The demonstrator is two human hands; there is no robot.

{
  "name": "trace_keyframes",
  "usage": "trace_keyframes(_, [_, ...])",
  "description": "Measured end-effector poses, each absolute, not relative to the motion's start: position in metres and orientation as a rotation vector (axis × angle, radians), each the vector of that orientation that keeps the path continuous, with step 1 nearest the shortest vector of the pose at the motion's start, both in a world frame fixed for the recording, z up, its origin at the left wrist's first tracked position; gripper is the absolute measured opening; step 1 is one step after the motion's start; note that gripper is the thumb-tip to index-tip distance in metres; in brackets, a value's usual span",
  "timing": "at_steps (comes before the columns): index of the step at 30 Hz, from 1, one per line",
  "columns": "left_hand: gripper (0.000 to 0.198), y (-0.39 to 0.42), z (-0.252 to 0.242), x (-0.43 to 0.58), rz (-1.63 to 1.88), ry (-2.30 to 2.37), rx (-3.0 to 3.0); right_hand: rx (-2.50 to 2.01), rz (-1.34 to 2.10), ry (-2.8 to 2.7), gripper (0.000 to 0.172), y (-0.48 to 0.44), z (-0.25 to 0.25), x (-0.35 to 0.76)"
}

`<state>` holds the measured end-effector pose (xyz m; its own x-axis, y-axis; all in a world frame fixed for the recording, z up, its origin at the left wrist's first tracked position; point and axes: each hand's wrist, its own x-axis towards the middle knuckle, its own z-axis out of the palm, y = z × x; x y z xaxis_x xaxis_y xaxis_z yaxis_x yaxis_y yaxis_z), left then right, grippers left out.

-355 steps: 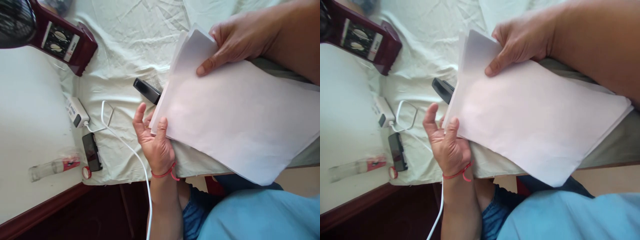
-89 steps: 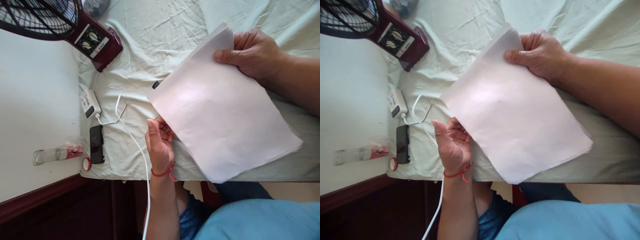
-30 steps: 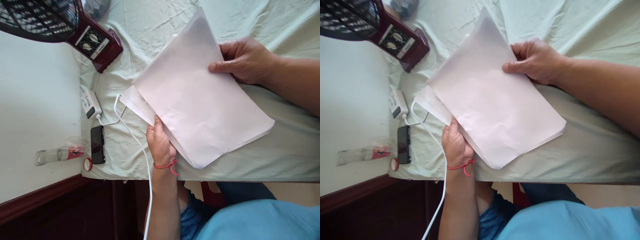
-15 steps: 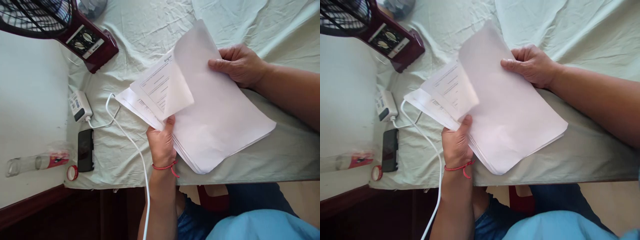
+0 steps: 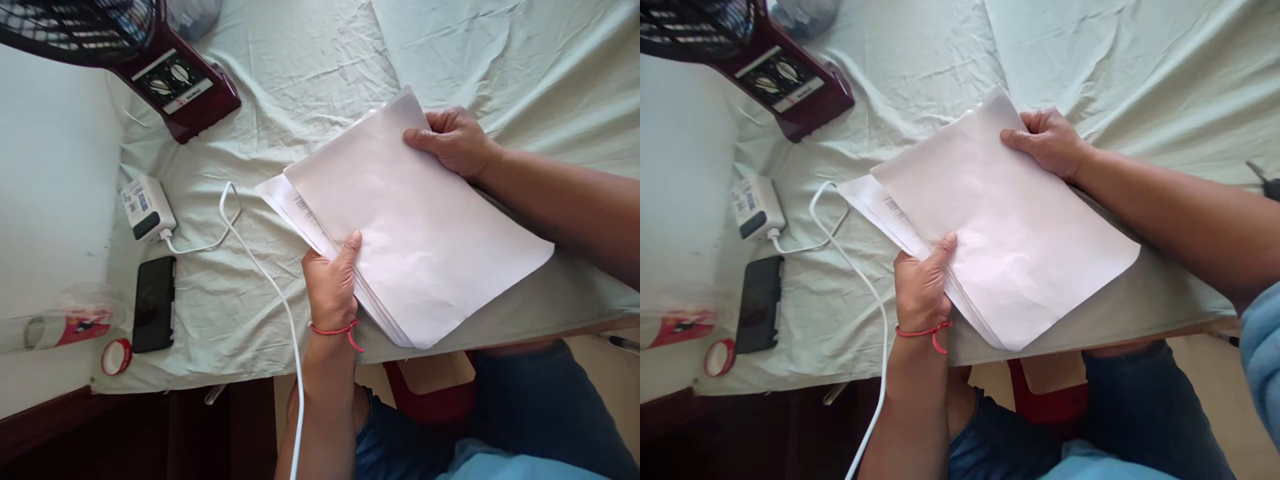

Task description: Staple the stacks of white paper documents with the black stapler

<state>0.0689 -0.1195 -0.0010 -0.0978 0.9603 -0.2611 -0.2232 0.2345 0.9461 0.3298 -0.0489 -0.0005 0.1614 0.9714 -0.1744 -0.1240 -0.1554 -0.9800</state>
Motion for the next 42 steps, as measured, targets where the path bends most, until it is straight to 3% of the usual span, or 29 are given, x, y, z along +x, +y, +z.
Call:
trace_keyframes(9, [0.043, -0.119, 0.001, 0.057, 1.145, 1.254, 0.795, -1.504, 0.997, -0.964, 0.035, -0.054, 0.002, 0.325])
trace_keyframes(17, [0.048, -0.119, 0.012, 0.041, 0.926, 1.198, 0.770, -1.642, 0.849, -0.790, 0.011, -0.117, 0.008, 0.322])
trace_keyframes(25, [0.053, -0.118, 0.014, 0.027, 0.976, 1.291, 0.768, -1.629, 0.806, -1.076, 0.031, -0.125, -0.002, 0.311])
trace_keyframes(29, [0.054, -0.119, 0.010, 0.025, 0.971, 1.309, 0.767, -1.700, 0.629, -1.402, 0.051, -0.121, -0.006, 0.312])
trace_keyframes(36, [0.056, -0.111, 0.011, 0.027, 1.032, 1.250, 0.645, -1.662, 0.615, -1.418, 0.046, -0.129, -0.011, 0.316])
trace_keyframes(42, [0.046, -0.105, 0.008, 0.035, 1.078, 1.236, 0.671, -1.602, 0.743, -1.266, 0.046, -0.131, -0.014, 0.321])
